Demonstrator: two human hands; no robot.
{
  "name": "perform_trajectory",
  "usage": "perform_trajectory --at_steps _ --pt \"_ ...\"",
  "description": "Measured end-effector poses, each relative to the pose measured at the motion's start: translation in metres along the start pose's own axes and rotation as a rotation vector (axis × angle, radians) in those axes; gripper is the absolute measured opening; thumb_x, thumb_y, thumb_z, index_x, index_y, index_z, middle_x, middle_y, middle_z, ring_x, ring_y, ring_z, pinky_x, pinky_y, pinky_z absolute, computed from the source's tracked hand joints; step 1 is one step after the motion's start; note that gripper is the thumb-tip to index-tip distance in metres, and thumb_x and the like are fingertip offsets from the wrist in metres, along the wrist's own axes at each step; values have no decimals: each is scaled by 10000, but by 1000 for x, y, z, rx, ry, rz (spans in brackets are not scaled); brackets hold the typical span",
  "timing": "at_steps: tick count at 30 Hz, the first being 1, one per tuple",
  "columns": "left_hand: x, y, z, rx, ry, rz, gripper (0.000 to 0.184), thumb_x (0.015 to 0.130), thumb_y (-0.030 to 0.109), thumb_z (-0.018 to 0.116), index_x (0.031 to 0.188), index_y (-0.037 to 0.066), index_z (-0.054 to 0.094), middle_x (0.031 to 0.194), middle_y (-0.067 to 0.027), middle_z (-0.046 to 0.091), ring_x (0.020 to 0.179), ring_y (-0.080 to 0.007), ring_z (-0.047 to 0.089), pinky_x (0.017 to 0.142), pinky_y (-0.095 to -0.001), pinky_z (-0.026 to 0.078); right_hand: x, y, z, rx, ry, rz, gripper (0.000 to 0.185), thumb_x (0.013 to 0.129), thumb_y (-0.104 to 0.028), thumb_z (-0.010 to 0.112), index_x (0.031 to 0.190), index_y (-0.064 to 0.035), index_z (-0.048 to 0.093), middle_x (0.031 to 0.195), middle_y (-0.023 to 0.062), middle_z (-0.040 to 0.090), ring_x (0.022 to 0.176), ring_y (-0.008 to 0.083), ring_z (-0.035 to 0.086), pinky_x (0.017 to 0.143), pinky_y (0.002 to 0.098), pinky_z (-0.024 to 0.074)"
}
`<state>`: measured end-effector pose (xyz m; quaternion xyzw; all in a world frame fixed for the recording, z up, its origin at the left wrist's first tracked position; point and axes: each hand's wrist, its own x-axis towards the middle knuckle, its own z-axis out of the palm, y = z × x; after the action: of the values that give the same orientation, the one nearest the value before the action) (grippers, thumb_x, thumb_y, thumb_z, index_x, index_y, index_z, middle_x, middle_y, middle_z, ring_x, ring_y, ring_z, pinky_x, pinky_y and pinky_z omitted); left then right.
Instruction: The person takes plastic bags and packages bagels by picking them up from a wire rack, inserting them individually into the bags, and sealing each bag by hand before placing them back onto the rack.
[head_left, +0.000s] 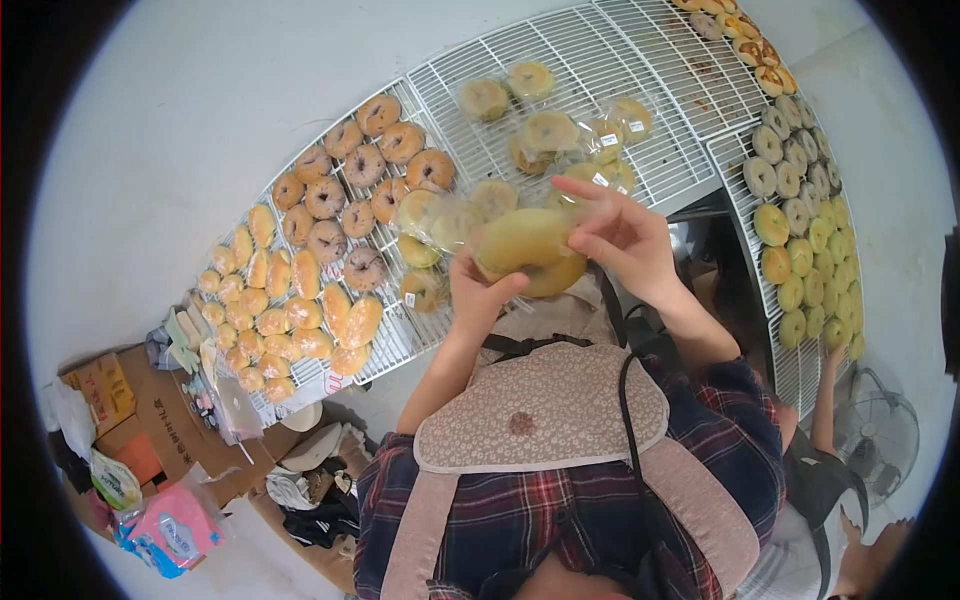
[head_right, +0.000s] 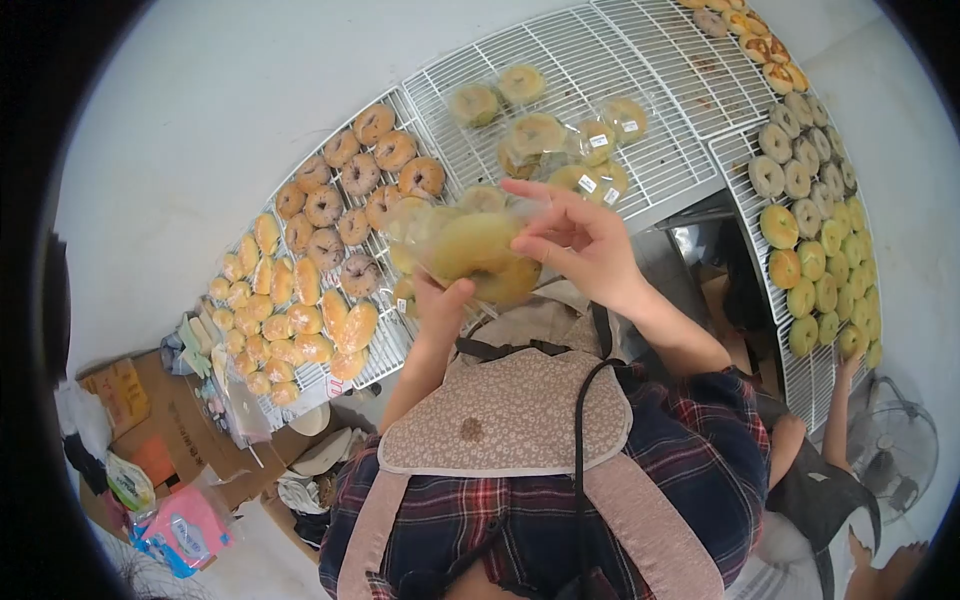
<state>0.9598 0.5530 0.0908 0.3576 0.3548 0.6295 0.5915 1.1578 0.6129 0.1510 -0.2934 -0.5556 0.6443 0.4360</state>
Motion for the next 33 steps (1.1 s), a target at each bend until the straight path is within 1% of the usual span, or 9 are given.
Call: perform_trajectory --at_steps 7,9,13,19,22,25,27,30,33 --pt "5 46 -18 252 -88 219 407 655 41 828 1019 11 648 980 -112 680 1019 -229 628 905 -335 471 -22 -11 19 -524 33 -436 106 787 9 699 865 -4 629 975 140 705 902 251 699 692 281 575" --pt "9 57 -35 223 -276 281 262 607 -43 822 811 27 674 890 -130 693 922 -246 669 828 -327 511 -25 -14 22 -549 46 -473 93 777 15 703 838 -6 637 950 139 709 867 235 705 680 275 575" --pt "-9 99 -69 469 -201 202 227 574 -85 819 686 19 651 782 -125 694 777 -221 689 694 -296 543 -29 -24 38 -676 46 -560 80 746 34 712 756 -16 651 855 125 718 754 199 712 629 263 575" --pt "-40 146 -102 1011 -195 798 153 621 -105 746 647 -33 613 646 -146 650 624 -245 670 553 -308 536 -38 -13 84 -951 -3 -895 100 694 8 704 785 -5 663 872 125 702 718 207 695 580 264 563" --pt "-50 159 -130 1113 -143 840 124 708 -103 704 684 -36 603 688 -148 659 646 -217 654 579 -297 532 -54 -7 110 -1034 49 -912 132 672 -12 696 800 -4 665 916 135 691 729 204 690 577 260 561" --pt "-52 126 -146 751 384 736 159 782 -107 643 804 12 541 883 -115 656 793 -184 618 709 -287 498 -76 0 126 -1055 194 -892 114 687 -41 694 792 -12 660 919 132 691 748 194 693 578 251 559" --pt "-69 110 -101 723 230 832 199 765 -112 659 857 39 566 934 -83 647 795 -188 603 689 -295 493 -97 3 137 -1152 257 -874 105 702 -62 693 792 -17 660 914 118 691 749 189 693 575 251 557" --pt "-91 106 -48 941 -417 935 241 727 -77 720 903 60 626 913 -56 655 778 -207 617 667 -305 502 -141 15 154 -1272 375 -797 105 727 -83 703 801 -19 665 905 104 695 763 185 695 598 257 565" --pt "-111 93 -22 691 -906 910 283 674 -24 778 922 72 679 906 -39 658 769 -223 629 637 -314 512 -199 16 190 -1278 578 -598 107 744 -83 717 828 -32 678 883 81 700 763 182 696 623 272 574"
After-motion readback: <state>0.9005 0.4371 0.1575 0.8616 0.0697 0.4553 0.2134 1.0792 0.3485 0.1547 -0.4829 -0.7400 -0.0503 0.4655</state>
